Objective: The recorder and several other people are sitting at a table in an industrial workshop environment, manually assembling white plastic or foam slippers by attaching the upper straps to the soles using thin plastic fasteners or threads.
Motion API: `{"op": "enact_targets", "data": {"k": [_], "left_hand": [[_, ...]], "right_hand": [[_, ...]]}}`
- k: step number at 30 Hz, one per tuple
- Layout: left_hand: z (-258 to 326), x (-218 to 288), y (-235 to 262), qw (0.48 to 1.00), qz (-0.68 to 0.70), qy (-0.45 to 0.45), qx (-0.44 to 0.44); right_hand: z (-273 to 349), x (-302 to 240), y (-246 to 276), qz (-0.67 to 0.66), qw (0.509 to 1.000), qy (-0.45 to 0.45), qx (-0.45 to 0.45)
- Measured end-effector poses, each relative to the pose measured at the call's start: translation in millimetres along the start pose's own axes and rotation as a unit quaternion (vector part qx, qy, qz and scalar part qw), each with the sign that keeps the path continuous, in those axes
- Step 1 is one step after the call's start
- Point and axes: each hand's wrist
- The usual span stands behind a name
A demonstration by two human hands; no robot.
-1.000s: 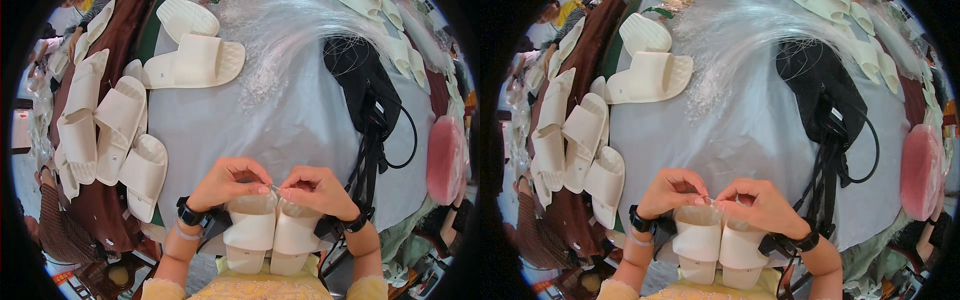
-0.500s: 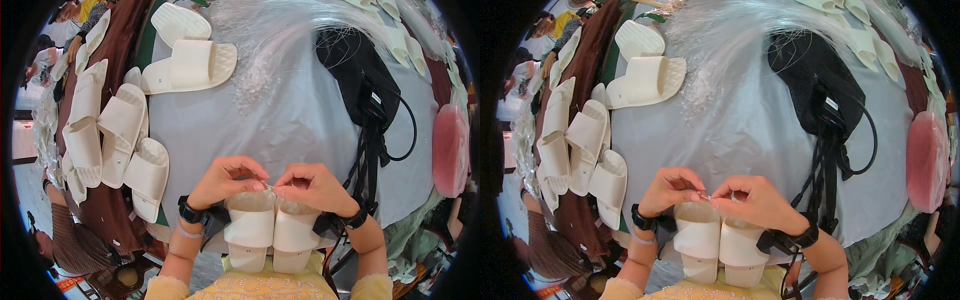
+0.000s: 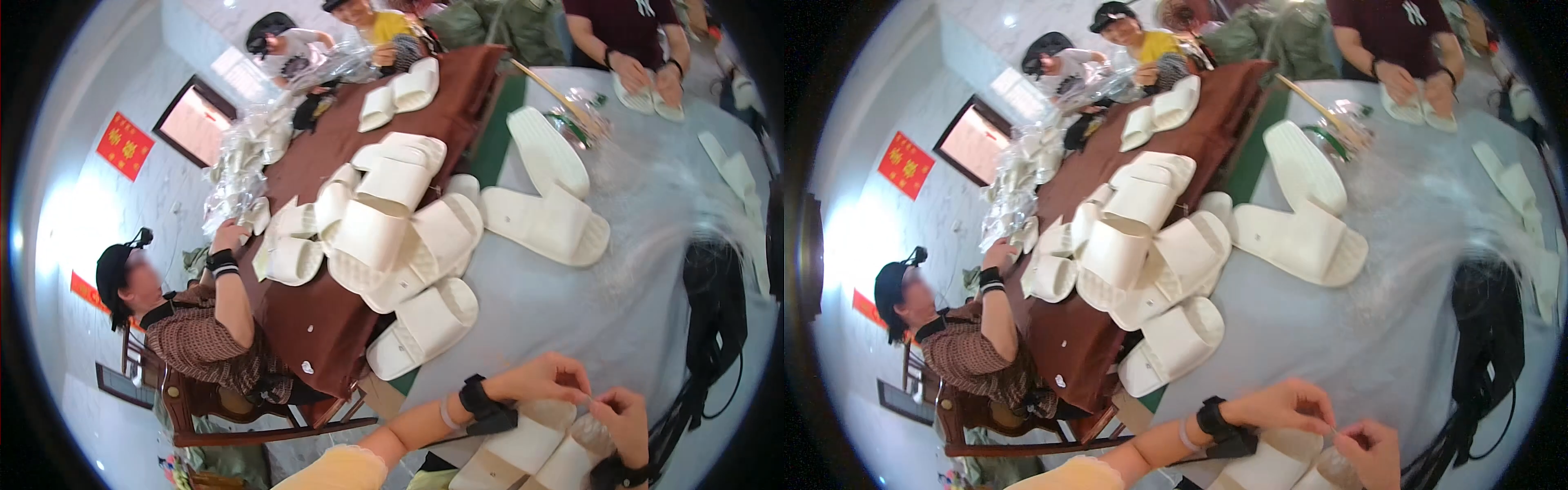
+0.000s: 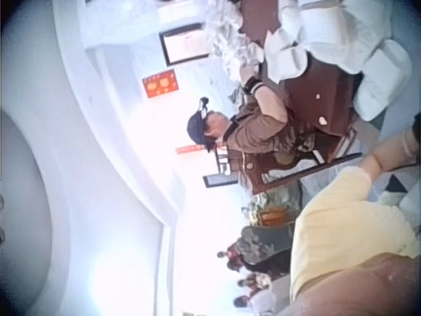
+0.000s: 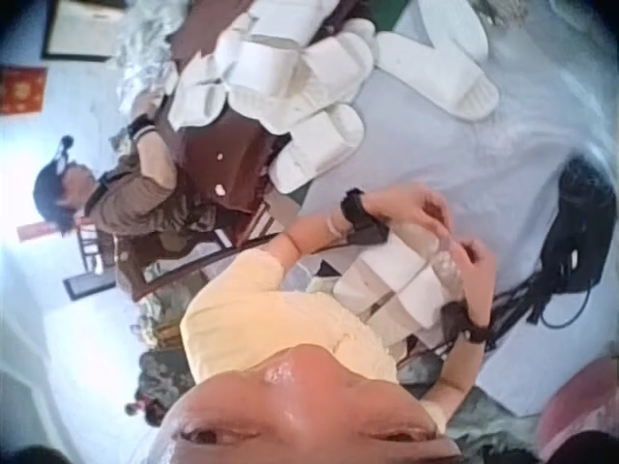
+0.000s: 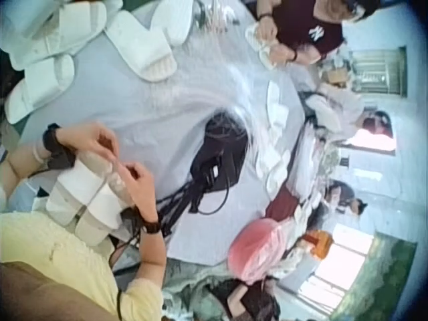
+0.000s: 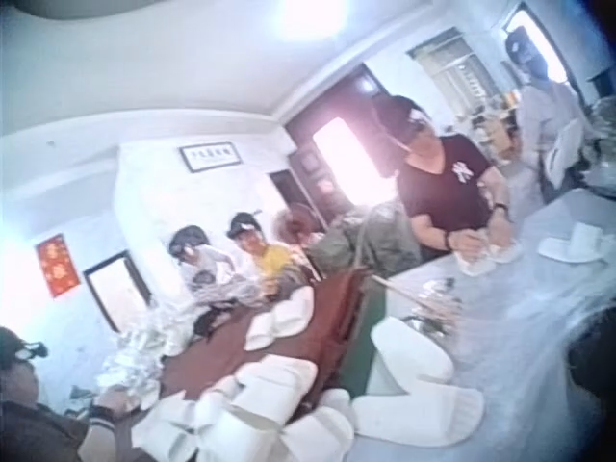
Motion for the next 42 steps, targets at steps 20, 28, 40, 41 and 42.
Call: {"op": "enact_targets", "data": {"k": [20,28,40,41,42], "left_hand": [[0,20,13,0.994,-0.021,0.074,0.079],[-1,13,5,0.994,-0.037,0.062,0.086],[2,13,7,0.995,-0.026,0.065,0.076],[1,13,7,0.996,-0.024,0.054,0.066],[0,12,7,0.996,-0.023,0.056,0.065]], "right_hand": [[-24,-9,3,0.025,0.994,0.020,-0.104],[-17,-5,12,-0.004,0.993,0.025,-0.117],[-19,-1,8,-0.004,0.993,0.021,-0.114],[-20,-2,8,-0.001,0.994,0.022,-0.111],[-20,-2,8,-0.003,0.994,0.019,-0.111]]}}
Point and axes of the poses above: each hand's wrist, its own z-axis away from the middle knuckle, its own y-axis out of the back of the hand, x = y × z, and after that the axes turned 11 degrees about -z, right-handed
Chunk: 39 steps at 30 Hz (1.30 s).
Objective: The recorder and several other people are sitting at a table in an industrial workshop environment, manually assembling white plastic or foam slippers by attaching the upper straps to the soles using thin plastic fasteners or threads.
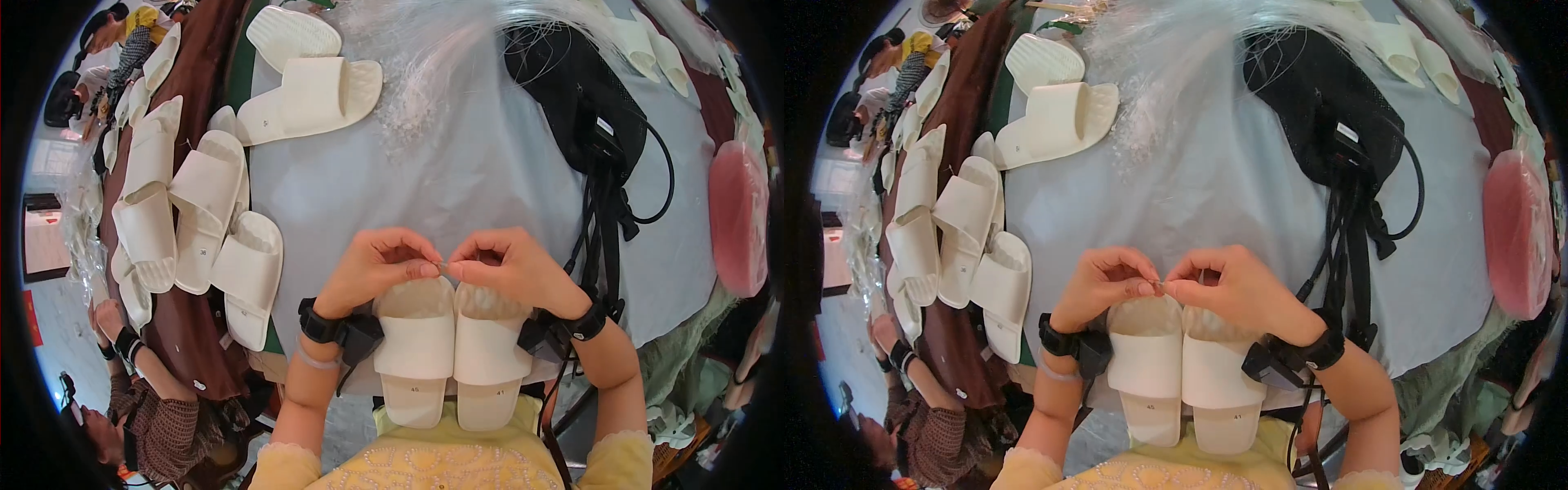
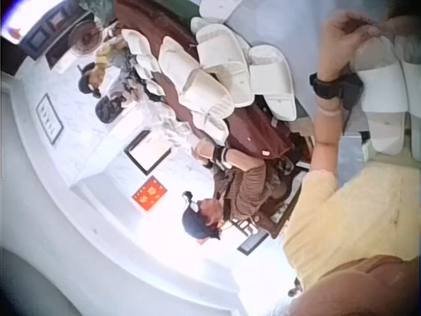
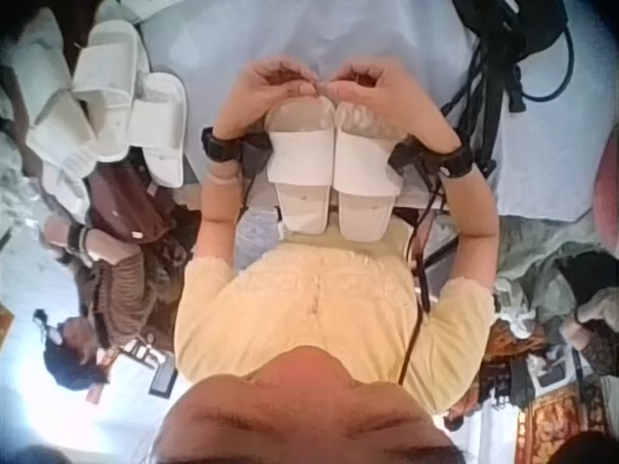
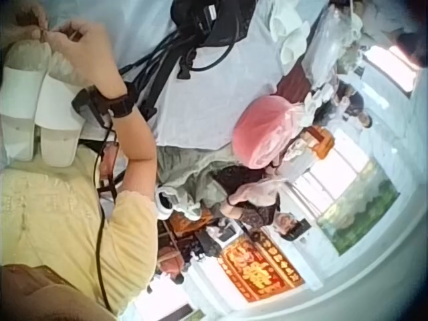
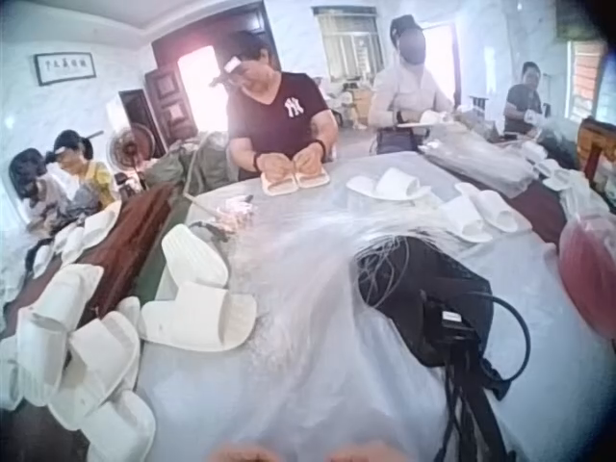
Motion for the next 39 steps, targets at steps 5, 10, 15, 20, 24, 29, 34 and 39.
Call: {"op": "enact_targets", "data": {"k": [5,10,15,20,24,29,34,39], "left_hand": [[-0.1,2.8,-3.4,0.999,-0.051,0.006,0.010],[0.5,6.0,-4.5,0.998,-0.045,0.022,0.036],[2.1,5.3,-3.9,0.999,-0.011,0.015,0.031],[2.0,6.7,-5.8,0.998,-0.058,0.011,0.029],[1.3,1.5,-5.0,0.997,-0.075,-0.017,0.022],[1.7,2.3,-5.4,0.994,-0.096,-0.041,0.019],[3.2,3.2,-5.7,0.997,-0.071,-0.020,0.025],[2.8,1.1,-6.1,0.999,-0.042,-0.029,0.008]], "right_hand": [[1.0,-0.1,-1.2,0.024,0.999,0.041,0.016],[2.8,-2.9,-1.4,0.060,0.995,0.067,0.035],[3.8,-3.2,-2.0,0.049,0.997,0.051,0.038],[3.0,-0.7,-3.0,0.052,0.996,0.060,0.032],[1.7,-0.2,-3.8,0.068,0.996,0.055,0.020],[2.4,-3.5,-4.7,0.044,0.999,0.031,0.006],[2.6,-0.1,-3.1,0.004,1.000,0.028,-0.004],[4.2,-3.2,-2.8,0.008,1.000,0.018,-0.018]]}}
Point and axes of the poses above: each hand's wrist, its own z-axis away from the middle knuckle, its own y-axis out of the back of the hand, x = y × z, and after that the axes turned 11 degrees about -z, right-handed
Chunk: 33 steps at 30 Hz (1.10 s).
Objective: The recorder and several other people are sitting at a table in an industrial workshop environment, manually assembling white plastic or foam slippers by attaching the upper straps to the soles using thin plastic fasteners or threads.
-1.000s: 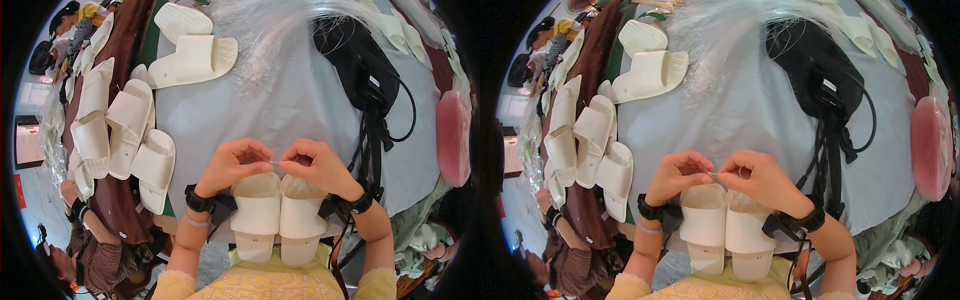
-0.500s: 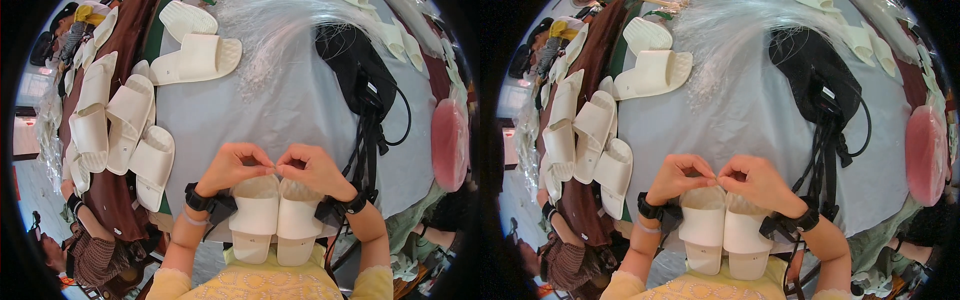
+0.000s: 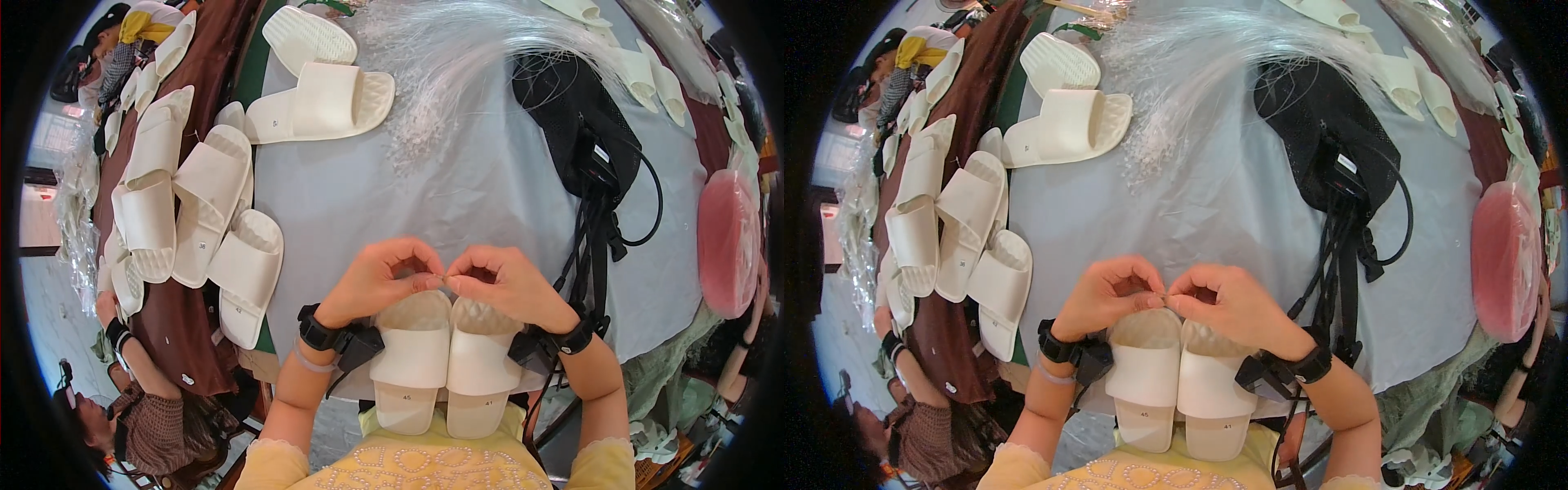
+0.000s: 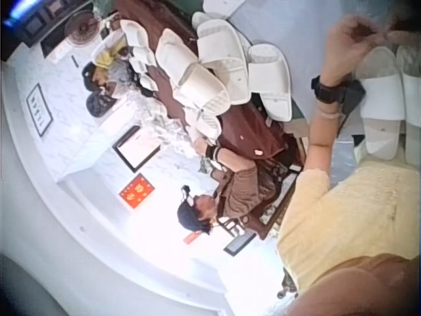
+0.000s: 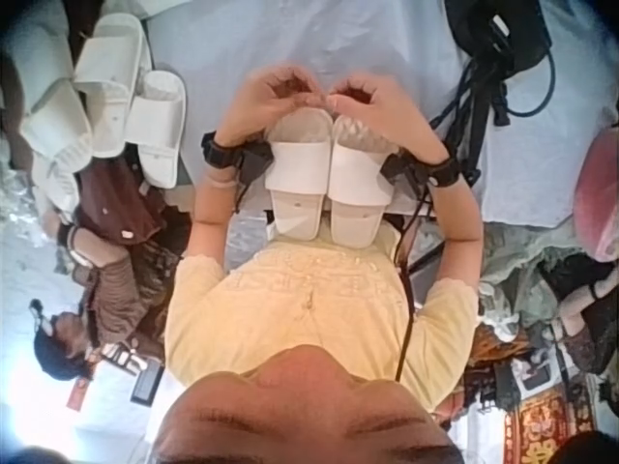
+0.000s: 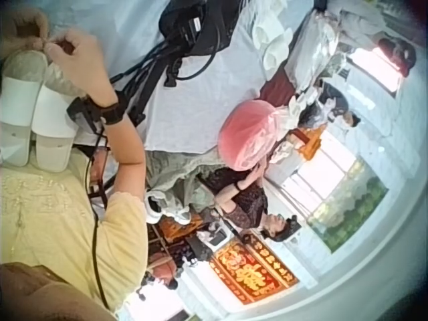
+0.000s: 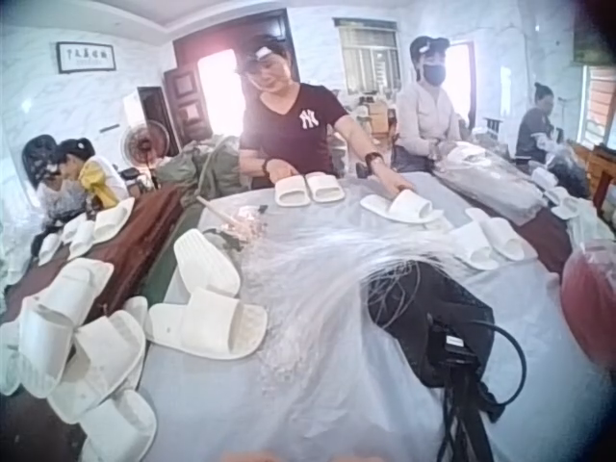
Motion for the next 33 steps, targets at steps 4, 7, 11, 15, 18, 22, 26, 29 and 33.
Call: {"op": "enact_targets", "data": {"k": [4,7,11,15,18,22,26,29,33], "left_hand": [[0,-2,-2,1.000,-0.001,0.001,-0.008],[1,4,-2,1.000,0.008,-0.003,0.014],[1,2,-1,0.999,0.007,0.009,-0.031],[2,2,-3,0.999,0.020,-0.001,-0.030],[3,4,-1,0.998,0.056,-0.005,0.007],[3,4,0,0.998,0.020,-0.013,-0.053],[6,2,1,0.997,0.065,-0.019,-0.041],[5,5,2,0.996,0.016,-0.035,-0.079],[5,5,0,0.997,-0.005,-0.041,-0.069]], "right_hand": [[-1,1,0,-0.013,1.000,-0.028,-0.001],[-2,-1,2,-0.041,0.998,-0.045,-0.008],[-1,2,4,-0.072,0.996,-0.035,-0.023],[-1,0,4,-0.053,0.997,-0.036,-0.032],[-1,-3,6,-0.066,0.995,-0.068,-0.035],[0,-3,6,-0.069,0.993,-0.066,-0.062],[1,-7,8,-0.054,0.993,-0.079,-0.076],[3,-10,8,-0.060,0.992,-0.068,-0.093],[3,-10,6,-0.048,0.993,-0.071,-0.080]]}}
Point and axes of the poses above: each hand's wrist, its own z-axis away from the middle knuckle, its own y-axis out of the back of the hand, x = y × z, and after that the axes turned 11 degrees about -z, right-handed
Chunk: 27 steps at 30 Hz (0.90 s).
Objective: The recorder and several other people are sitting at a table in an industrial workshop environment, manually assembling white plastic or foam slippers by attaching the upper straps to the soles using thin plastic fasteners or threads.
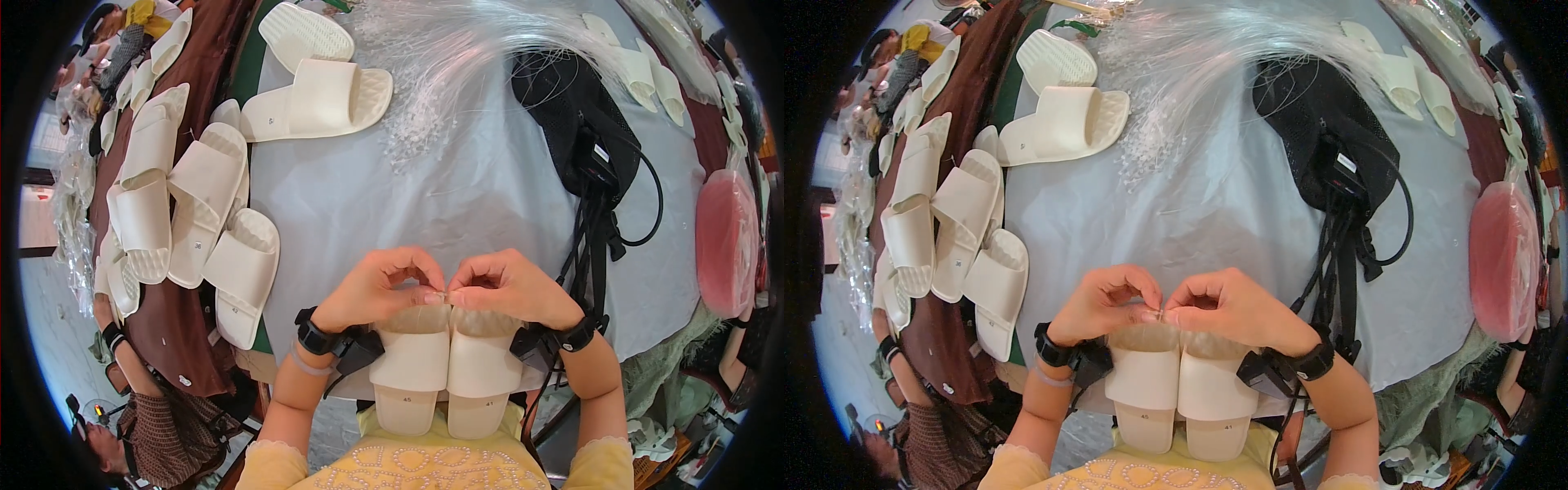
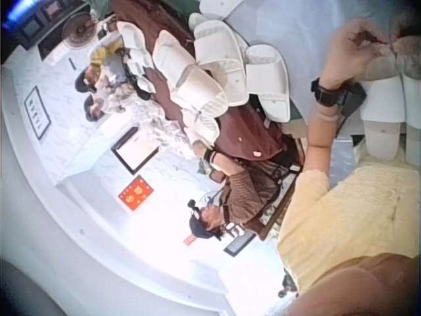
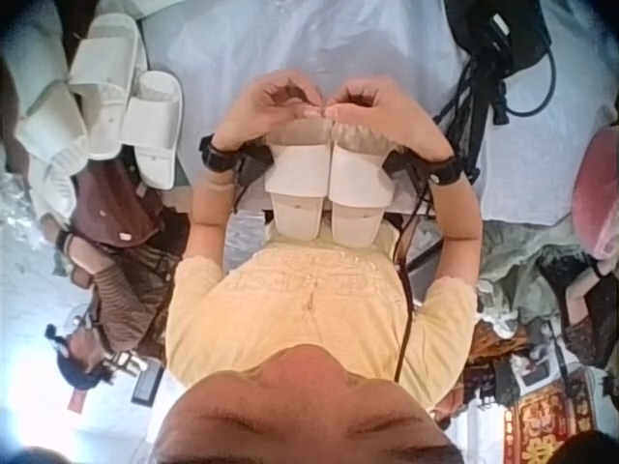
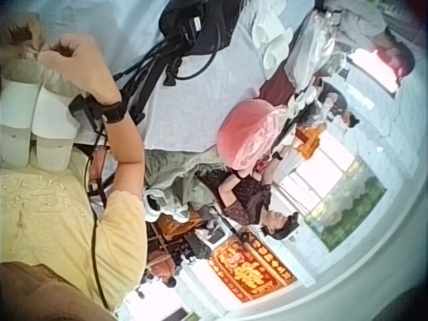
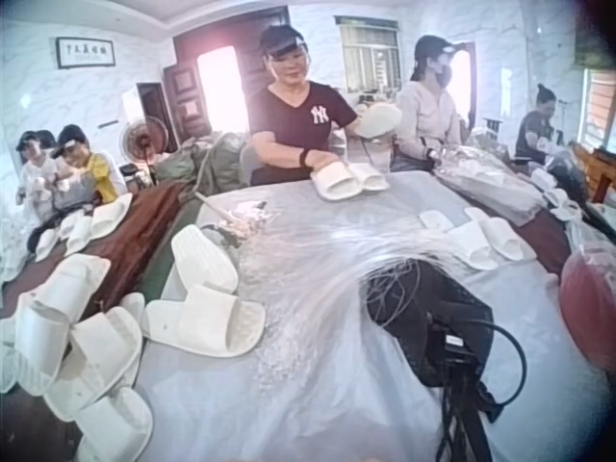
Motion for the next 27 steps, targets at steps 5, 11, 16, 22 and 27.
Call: {"op": "enact_targets", "data": {"k": [5,11,16,22,27], "left_hand": [[2.3,3.0,0.8,0.998,0.060,0.023,-0.030],[4.4,0.4,1.1,0.993,0.113,0.030,0.022],[-0.6,4.1,-2.1,1.000,0.014,0.011,0.005],[0.3,1.0,2.3,0.991,0.134,0.022,-0.007],[3.6,-1.9,4.7,0.989,0.134,0.022,-0.057]], "right_hand": [[2.6,0.0,-0.9,-0.019,0.999,0.003,-0.034],[1.4,-0.4,-0.7,-0.013,1.000,-0.008,-0.015],[-0.2,2.1,-1.1,0.003,1.000,0.003,-0.006],[3.4,-1.2,2.6,0.002,0.999,0.003,-0.034],[1.9,-3.6,2.4,0.007,0.999,-0.015,-0.050]]}}
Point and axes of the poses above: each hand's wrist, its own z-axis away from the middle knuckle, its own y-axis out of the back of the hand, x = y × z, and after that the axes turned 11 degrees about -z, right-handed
